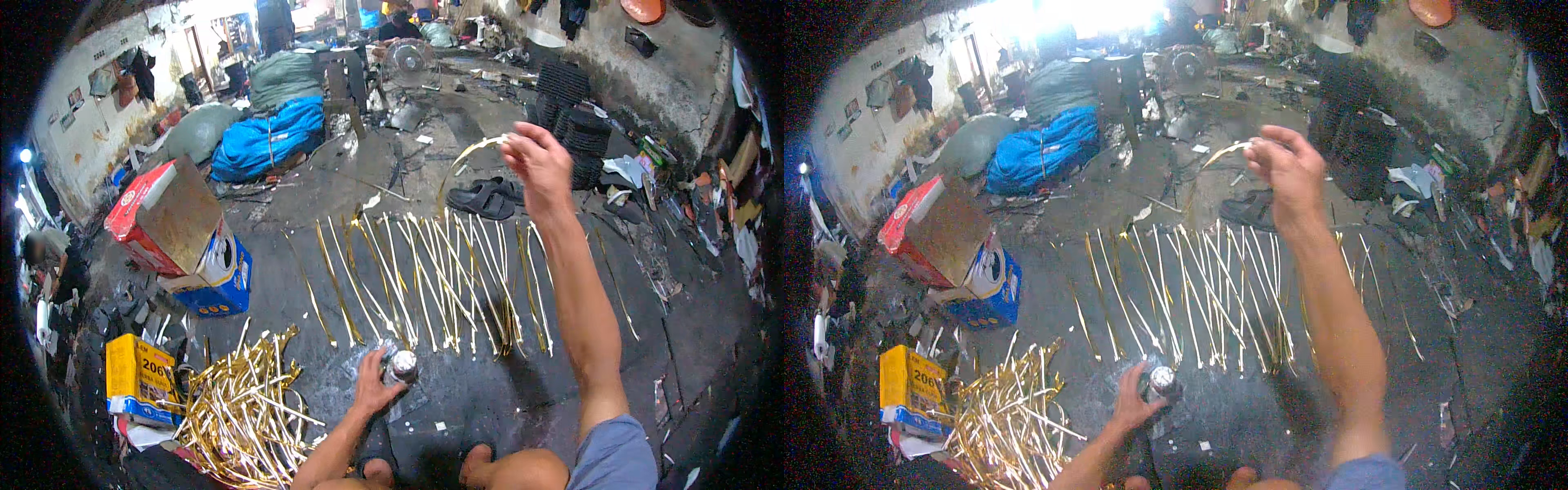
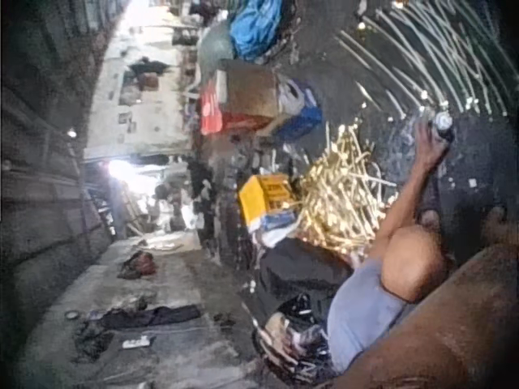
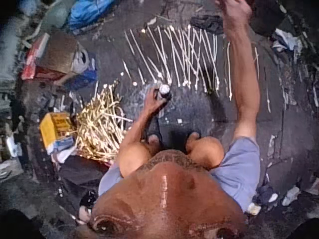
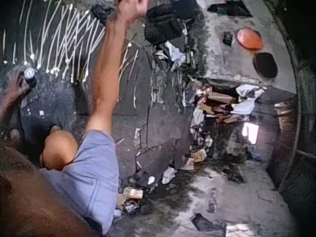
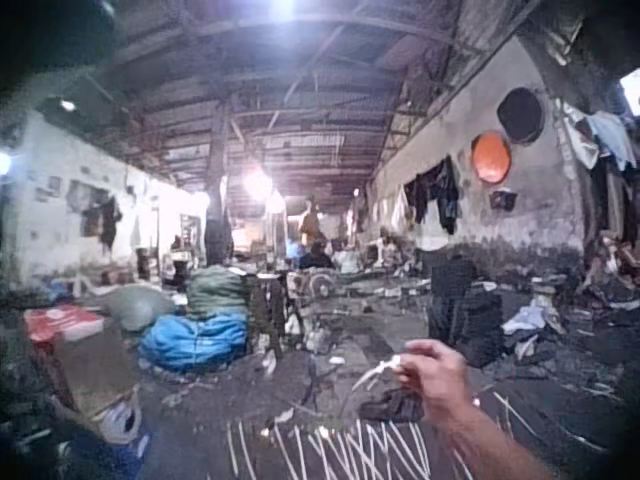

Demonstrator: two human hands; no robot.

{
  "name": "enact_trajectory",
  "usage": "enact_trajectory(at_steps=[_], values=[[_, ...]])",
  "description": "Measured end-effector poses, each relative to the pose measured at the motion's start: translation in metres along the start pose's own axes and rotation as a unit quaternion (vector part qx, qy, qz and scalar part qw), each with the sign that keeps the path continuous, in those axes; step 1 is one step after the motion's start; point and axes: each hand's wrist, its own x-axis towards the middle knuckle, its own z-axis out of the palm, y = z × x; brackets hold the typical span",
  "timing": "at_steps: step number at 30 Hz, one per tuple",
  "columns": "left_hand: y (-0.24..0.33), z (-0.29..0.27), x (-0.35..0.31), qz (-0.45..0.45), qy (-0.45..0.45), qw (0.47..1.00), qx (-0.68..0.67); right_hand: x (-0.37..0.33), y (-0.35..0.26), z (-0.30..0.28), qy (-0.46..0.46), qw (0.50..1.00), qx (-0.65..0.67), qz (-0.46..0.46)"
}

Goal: The person sits on the floor and repeatedly picks up thin gold and white strips, applies a white substance from a small container to one end, and places the strips on the floor. The person also uses a handheld tool to press or adjust the strips.

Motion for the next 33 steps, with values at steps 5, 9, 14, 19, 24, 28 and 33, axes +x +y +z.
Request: enact_trajectory(at_steps=[5, 9, 14, 19, 24, 28, 33], values=[[-0.036, 0.017, -0.031, -0.113, 0.002, 0.985, 0.129, 0.051, 0.029, -0.011, 0.018, 0.998, -0.036, -0.038], [-0.063, 0.013, -0.054, -0.175, 0.002, 0.974, 0.144, 0.028, 0.069, -0.057, 0.131, 0.989, 0.034, -0.061], [-0.060, 0.001, -0.057, -0.154, -0.037, 0.971, 0.178, -0.100, 0.180, -0.183, 0.214, 0.972, -0.080, 0.060], [-0.047, 0.008, -0.047, -0.122, -0.052, 0.977, 0.170, -0.248, 0.283, -0.263, 0.325, 0.906, -0.196, 0.186], [-0.057, 0.010, -0.036, -0.098, -0.064, 0.967, 0.224, -0.325, 0.279, -0.203, 0.065, 0.855, -0.494, 0.143], [-0.083, 0.015, -0.047, -0.276, 0.094, 0.952, 0.095, -0.336, 0.253, -0.086, -0.288, 0.870, -0.378, 0.132], [-0.054, 0.003, -0.023, -0.370, 0.057, 0.876, -0.304, -0.319, 0.267, -0.059, -0.268, 0.856, -0.417, 0.149]])
